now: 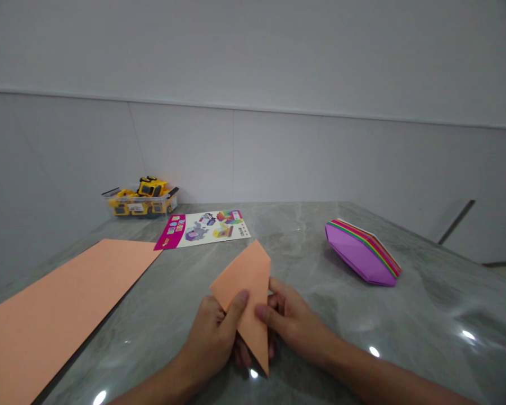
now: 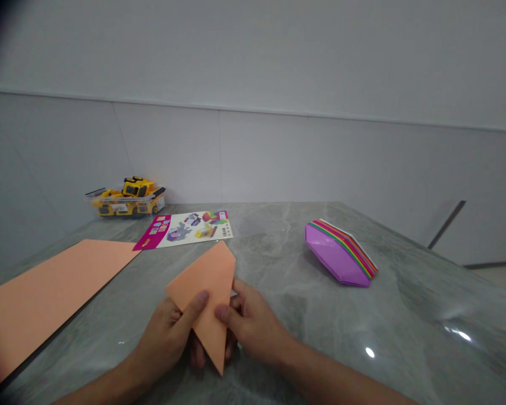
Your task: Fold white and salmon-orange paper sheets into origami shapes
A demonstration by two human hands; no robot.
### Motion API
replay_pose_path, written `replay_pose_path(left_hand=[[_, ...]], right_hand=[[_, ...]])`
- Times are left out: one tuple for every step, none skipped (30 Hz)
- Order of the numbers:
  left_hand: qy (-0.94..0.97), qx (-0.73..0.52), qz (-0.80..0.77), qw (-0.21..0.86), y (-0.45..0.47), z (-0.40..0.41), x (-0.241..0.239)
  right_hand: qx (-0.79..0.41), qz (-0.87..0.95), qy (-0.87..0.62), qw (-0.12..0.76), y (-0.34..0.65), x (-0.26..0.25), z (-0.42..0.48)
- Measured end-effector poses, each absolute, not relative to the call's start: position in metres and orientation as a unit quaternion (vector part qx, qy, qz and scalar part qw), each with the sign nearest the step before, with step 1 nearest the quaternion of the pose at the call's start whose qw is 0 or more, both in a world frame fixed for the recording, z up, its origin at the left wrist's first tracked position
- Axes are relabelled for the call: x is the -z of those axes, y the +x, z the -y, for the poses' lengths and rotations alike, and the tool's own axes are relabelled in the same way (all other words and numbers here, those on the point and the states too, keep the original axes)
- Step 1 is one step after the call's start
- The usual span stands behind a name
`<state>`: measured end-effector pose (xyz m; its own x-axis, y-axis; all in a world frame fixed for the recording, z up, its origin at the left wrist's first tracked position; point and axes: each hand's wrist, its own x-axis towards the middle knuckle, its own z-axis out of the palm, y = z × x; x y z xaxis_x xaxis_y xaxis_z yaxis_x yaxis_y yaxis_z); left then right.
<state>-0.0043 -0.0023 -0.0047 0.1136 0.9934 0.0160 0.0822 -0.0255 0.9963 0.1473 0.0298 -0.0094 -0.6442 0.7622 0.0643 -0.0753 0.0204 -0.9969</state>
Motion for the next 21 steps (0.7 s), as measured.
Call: replay_pose_path(left_hand=[[0.545, -0.463, -0.493, 0.495, -0.0043, 0.002, 0.0042], [0.535, -0.471, -0.501, 0.491, -0.0043, 0.0014, 0.0039], [0.524, -0.474, -0.51, 0.491, -0.0043, 0.0007, 0.0038], [0.513, -0.471, -0.519, 0.495, -0.0043, 0.0, 0.004], [0.502, -0.467, -0.529, 0.5, -0.0044, -0.0007, 0.0044], [0.489, -0.464, -0.542, 0.502, -0.0044, -0.0011, 0.0047], [0.479, -0.462, -0.555, 0.5, -0.0046, -0.0012, 0.0049], [0.476, -0.461, -0.564, 0.492, -0.0048, -0.0011, 0.005], [0.481, -0.461, -0.571, 0.48, -0.0051, -0.0009, 0.0049], [0.486, -0.462, -0.579, 0.463, -0.0055, -0.0006, 0.0047], [0.491, -0.463, -0.588, 0.446, -0.0059, -0.0005, 0.0045], [0.494, -0.464, -0.596, 0.43, -0.0064, -0.0006, 0.0043], [0.493, -0.466, -0.603, 0.42, -0.0069, -0.001, 0.0044], [0.488, -0.47, -0.606, 0.417, -0.0073, -0.0016, 0.0047], [0.48, -0.477, -0.604, 0.421, -0.0078, -0.0024, 0.0053], [0.474, -0.484, -0.596, 0.432, -0.0082, -0.0033, 0.0062], [0.468, -0.489, -0.583, 0.448, -0.0085, -0.0043, 0.0073], [0.462, -0.494, -0.571, 0.466, -0.0088, -0.0051, 0.0084], [0.457, -0.498, -0.56, 0.48, -0.0091, -0.006, 0.0094], [0.454, -0.501, -0.551, 0.49, -0.0093, -0.0069, 0.0101], [0.454, -0.502, -0.544, 0.496, -0.0095, -0.0078, 0.0103]], right_hand=[[-0.666, 0.633, -0.251, 0.303, 0.1474, 0.0098, -0.0297], [-0.677, 0.631, -0.244, 0.288, 0.1474, 0.0099, -0.0295], [-0.676, 0.632, -0.254, 0.283, 0.1473, 0.0094, -0.0292], [-0.662, 0.634, -0.276, 0.29, 0.1471, 0.0086, -0.0288], [-0.641, 0.636, -0.303, 0.304, 0.1468, 0.0075, -0.0284], [-0.619, 0.638, -0.329, 0.32, 0.1465, 0.0063, -0.0282], [-0.601, 0.639, -0.348, 0.331, 0.1463, 0.0052, -0.0281], [-0.593, 0.64, -0.355, 0.334, 0.1462, 0.0045, -0.0282], [-0.599, 0.642, -0.349, 0.329, 0.1463, 0.0042, -0.0284], [-0.613, 0.644, -0.334, 0.314, 0.1466, 0.0043, -0.0288], [-0.631, 0.646, -0.314, 0.293, 0.1471, 0.0048, -0.0292], [-0.647, 0.648, -0.295, 0.271, 0.1479, 0.0054, -0.0296], [-0.659, 0.649, -0.283, 0.253, 0.1487, 0.0058, -0.03], [-0.666, 0.649, -0.279, 0.24, 0.1496, 0.0058, -0.0302], [-0.67, 0.647, -0.283, 0.229, 0.1504, 0.0055, -0.0302], [-0.671, 0.645, -0.292, 0.222, 0.1512, 0.0047, -0.03], [-0.67, 0.643, -0.302, 0.218, 0.1518, 0.0036, -0.0296], [-0.666, 0.643, -0.309, 0.216, 0.1523, 0.0025, -0.0291], [-0.661, 0.647, -0.314, 0.217, 0.1526, 0.0015, -0.0284], [-0.652, 0.652, -0.318, 0.221, 0.1526, 0.001, -0.0276], [-0.638, 0.659, -0.325, 0.23, 0.1523, 0.001, -0.0269]])
